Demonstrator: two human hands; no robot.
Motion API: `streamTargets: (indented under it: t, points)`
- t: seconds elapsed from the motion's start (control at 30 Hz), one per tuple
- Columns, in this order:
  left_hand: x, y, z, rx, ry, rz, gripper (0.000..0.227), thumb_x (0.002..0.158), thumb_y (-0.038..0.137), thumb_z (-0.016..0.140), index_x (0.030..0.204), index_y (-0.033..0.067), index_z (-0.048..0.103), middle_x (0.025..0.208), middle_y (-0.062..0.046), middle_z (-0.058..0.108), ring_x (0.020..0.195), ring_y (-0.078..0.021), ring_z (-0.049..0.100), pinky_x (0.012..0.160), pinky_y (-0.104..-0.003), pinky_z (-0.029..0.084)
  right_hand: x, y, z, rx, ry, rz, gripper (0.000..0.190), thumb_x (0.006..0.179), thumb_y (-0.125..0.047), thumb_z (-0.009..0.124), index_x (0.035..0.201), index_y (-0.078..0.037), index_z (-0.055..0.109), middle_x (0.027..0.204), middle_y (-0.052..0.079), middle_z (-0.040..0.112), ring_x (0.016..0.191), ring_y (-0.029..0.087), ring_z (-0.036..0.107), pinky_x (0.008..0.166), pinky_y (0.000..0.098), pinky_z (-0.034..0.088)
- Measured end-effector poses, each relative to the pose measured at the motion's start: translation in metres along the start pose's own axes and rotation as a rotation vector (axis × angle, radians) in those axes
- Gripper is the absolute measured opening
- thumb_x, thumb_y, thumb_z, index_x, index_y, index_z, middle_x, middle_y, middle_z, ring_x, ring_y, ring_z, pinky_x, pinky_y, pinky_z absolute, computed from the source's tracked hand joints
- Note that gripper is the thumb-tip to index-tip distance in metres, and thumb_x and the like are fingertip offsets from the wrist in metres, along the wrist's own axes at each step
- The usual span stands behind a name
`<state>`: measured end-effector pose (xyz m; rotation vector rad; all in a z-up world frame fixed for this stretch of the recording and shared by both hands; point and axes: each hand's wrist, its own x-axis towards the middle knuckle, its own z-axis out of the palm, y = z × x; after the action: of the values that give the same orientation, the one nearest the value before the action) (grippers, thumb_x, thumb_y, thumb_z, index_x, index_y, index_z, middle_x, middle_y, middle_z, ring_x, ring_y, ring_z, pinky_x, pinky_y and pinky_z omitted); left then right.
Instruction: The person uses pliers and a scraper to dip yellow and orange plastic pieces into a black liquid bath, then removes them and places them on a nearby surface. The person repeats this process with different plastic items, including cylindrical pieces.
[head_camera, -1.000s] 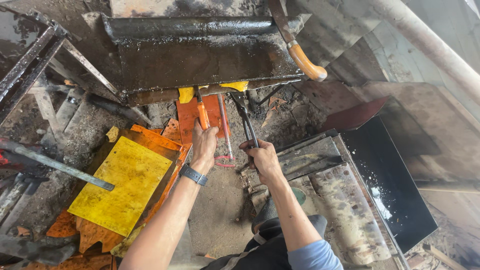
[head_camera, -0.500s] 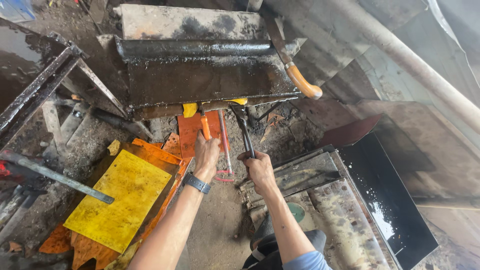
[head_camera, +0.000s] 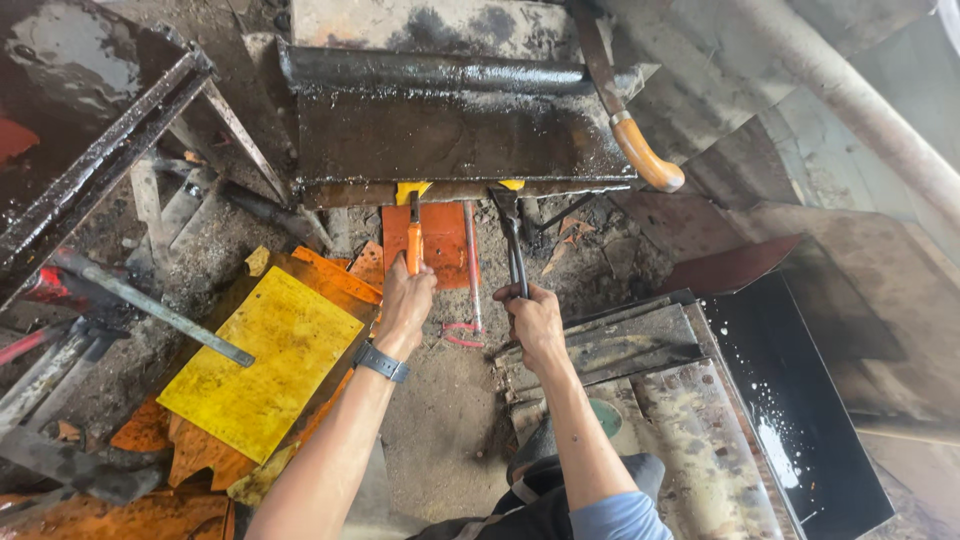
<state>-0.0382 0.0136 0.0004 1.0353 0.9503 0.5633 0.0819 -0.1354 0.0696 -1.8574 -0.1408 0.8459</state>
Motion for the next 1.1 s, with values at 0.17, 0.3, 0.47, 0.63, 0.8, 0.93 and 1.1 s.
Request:
streamTargets:
  t: [0.17,0.3,0.47,0.63,0.8,0.93,1.1]
  points:
    - [0.012,0.013,0.001,0.049,-0.007,-0.011,0.016,0.083,-0.005,0.053,0.094,0.0064,0.048,0.085,-0.004,0.054,0.071,-0.013,0.055,0.061,-0.028,0.05,0.012,0.003,0.004,0.012,-0.012,-0.004,0.02,0.088,0.003,0.054,0.092,0.0,0.073,0.061,-0.002,0.049,0.045,0.008,0.039,0.04,0.0275,0.03]
    - [0.004,0.024,-0.001,0.102,-0.024,-0.023,0.017,0.085,-0.003,0.054,0.096,0.0091,0.049,0.087,-0.003,0.053,0.072,-0.0116,0.058,0.062,-0.026,0.055,0.02,0.006,0.011,0.046,-0.005,-0.024,0.02,0.087,0.003,0.054,0.093,0.0,0.073,0.06,-0.002,0.049,0.045,0.008,0.037,0.039,0.0272,0.028]
    - [-0.017,0.031,-0.014,0.127,0.015,-0.126,0.015,0.088,0.001,0.056,0.1,0.0092,0.052,0.088,-0.003,0.054,0.067,-0.0138,0.054,0.058,-0.028,0.051,0.02,0.002,0.011,-0.001,0.015,-0.028,0.02,0.087,0.004,0.055,0.093,-0.001,0.074,0.059,-0.002,0.052,0.044,0.008,0.039,0.039,0.0269,0.029]
    - [-0.013,0.024,-0.021,0.18,0.027,-0.084,0.015,0.089,0.001,0.057,0.102,0.008,0.054,0.088,-0.007,0.056,0.07,-0.0122,0.057,0.06,-0.028,0.051,0.019,0.003,0.012,-0.002,0.013,-0.014,0.02,0.088,0.003,0.055,0.093,-0.001,0.074,0.058,-0.001,0.051,0.043,0.008,0.037,0.039,0.0268,0.029]
    - [-0.012,0.021,-0.018,-0.004,0.025,-0.049,0.018,0.085,-0.002,0.056,0.098,0.008,0.049,0.095,-0.005,0.057,0.073,-0.0116,0.058,0.06,-0.027,0.051,0.017,-0.002,0.017,0.009,0.01,-0.005,0.019,0.087,0.003,0.055,0.093,-0.001,0.073,0.059,-0.002,0.05,0.044,0.008,0.038,0.039,0.0267,0.03]
    - [-0.01,0.013,-0.014,-0.026,-0.011,-0.09,0.014,0.087,0.001,0.059,0.097,0.0084,0.051,0.097,-0.005,0.059,0.074,-0.0112,0.061,0.062,-0.026,0.056,0.016,0.0,0.018,0.038,0.003,-0.005,0.019,0.087,0.003,0.055,0.092,-0.001,0.072,0.059,-0.002,0.049,0.044,0.008,0.038,0.039,0.0269,0.029]
    - [0.003,0.01,-0.005,-0.017,0.006,-0.076,0.014,0.088,0.0,0.058,0.097,0.0081,0.052,0.098,-0.006,0.059,0.074,-0.0113,0.061,0.06,-0.025,0.056,0.016,-0.002,0.019,0.063,-0.014,-0.007,0.02,0.086,0.004,0.054,0.092,0.0,0.072,0.061,-0.002,0.05,0.045,0.008,0.038,0.039,0.0262,0.03]
